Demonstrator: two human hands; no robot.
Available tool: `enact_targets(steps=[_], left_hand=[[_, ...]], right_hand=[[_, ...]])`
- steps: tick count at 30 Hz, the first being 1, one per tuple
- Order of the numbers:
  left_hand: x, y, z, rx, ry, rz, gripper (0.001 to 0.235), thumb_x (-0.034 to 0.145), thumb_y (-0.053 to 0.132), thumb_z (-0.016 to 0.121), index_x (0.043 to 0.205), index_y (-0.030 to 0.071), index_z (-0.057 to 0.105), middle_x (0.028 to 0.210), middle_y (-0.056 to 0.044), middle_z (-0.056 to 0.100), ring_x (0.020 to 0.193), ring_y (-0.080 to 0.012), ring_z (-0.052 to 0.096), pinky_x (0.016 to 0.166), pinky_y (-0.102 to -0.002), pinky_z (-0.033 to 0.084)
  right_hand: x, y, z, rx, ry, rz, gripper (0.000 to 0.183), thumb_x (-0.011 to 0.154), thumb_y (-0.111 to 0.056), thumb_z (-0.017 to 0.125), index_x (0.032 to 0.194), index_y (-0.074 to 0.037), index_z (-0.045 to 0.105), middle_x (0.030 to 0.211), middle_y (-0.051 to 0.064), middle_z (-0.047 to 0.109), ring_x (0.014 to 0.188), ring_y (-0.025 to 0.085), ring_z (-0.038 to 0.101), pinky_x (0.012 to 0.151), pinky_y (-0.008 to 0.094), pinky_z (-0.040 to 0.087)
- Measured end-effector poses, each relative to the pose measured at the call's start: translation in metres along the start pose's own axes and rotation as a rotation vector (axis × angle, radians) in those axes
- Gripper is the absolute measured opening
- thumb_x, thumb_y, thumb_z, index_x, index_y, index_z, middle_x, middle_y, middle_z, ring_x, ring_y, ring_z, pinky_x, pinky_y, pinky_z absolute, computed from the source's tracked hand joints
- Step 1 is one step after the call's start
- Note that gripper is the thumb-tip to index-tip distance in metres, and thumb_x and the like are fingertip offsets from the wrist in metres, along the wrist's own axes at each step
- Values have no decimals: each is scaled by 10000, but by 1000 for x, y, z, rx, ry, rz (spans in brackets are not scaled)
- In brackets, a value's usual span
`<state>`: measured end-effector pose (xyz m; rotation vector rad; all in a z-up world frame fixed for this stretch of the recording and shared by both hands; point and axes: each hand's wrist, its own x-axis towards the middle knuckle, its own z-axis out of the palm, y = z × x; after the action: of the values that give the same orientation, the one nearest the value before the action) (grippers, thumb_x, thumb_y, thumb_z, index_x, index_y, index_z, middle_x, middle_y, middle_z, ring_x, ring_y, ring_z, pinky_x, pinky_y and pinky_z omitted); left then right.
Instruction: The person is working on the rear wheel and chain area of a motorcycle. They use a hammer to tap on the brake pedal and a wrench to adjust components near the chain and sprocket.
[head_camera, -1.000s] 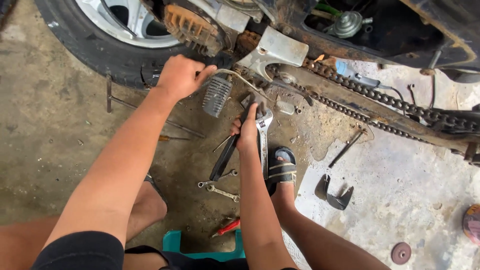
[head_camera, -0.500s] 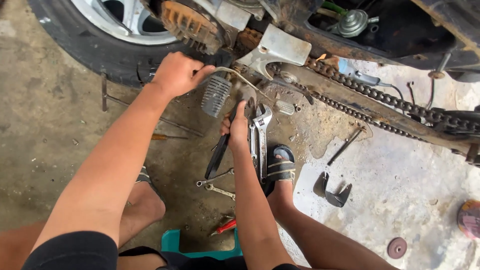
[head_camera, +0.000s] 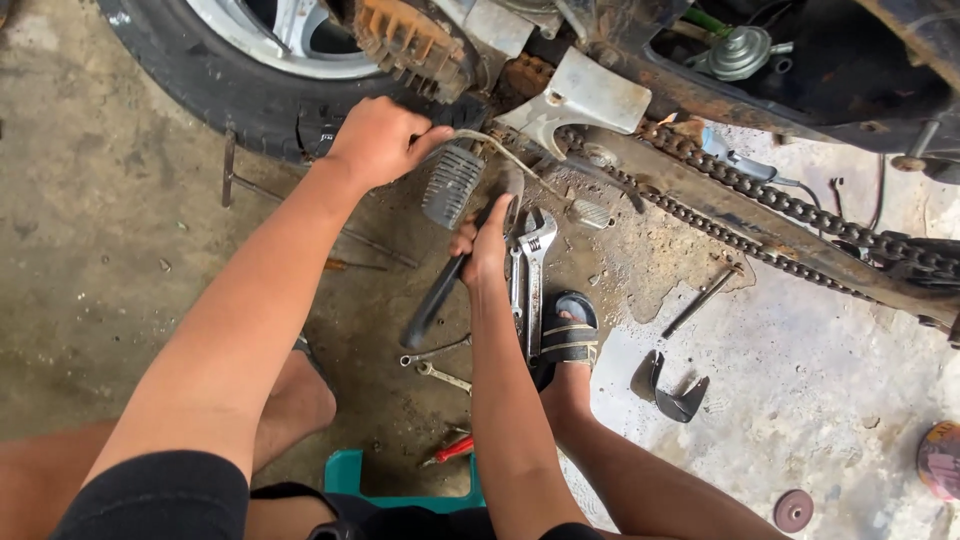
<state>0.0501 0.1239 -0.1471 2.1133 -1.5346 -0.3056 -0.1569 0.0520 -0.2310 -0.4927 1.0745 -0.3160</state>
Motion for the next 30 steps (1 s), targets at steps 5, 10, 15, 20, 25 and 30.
enact_targets(steps=[5,10,15,20,25,30], left_hand=[[2,3,1,26,2,-22,692,1173,408,538,540,162,408,379,-7,372,306,-145,265,393,-315,321],[1,-1,5,50,-10,-22,705,1170,448,541,538,162,415,383,-6,394,308,-163,302,404,-317,348],[-1,2,2,53,17,-56,688,1144,441,565,535,148,435,379,-15,406,311,-211,349,422,-352,381],[-2,3,3,46,12,-35,680,1162,429,564,552,149,458,389,-22,419,324,-220,378,448,-346,419],[-2,-1,2,51,13,-62,681,1133,453,573,538,143,451,382,-34,430,328,-254,394,447,-359,423],[2,0,-5,120,-67,-68,724,1185,526,494,566,156,424,430,-21,378,359,-196,356,438,-343,290]], right_hand=[[18,10,-21,84,-58,136,726,889,-843,466,817,-121,504,562,-92,313,358,42,320,349,249,390],[8,0,-18,309,-199,272,633,920,-786,492,800,-165,458,586,-140,319,399,-17,335,380,195,369],[4,11,-16,131,-239,273,666,877,-816,543,817,-154,506,560,-131,305,380,4,294,387,227,371],[8,12,-26,299,-376,340,657,838,-827,580,794,-172,559,540,-140,323,374,3,310,396,230,362],[45,28,-42,493,-377,527,651,800,-804,645,801,-156,582,555,-144,383,395,9,366,443,224,402],[45,31,-43,637,-600,597,660,839,-803,611,740,-151,619,511,-124,388,398,25,314,414,228,270]])
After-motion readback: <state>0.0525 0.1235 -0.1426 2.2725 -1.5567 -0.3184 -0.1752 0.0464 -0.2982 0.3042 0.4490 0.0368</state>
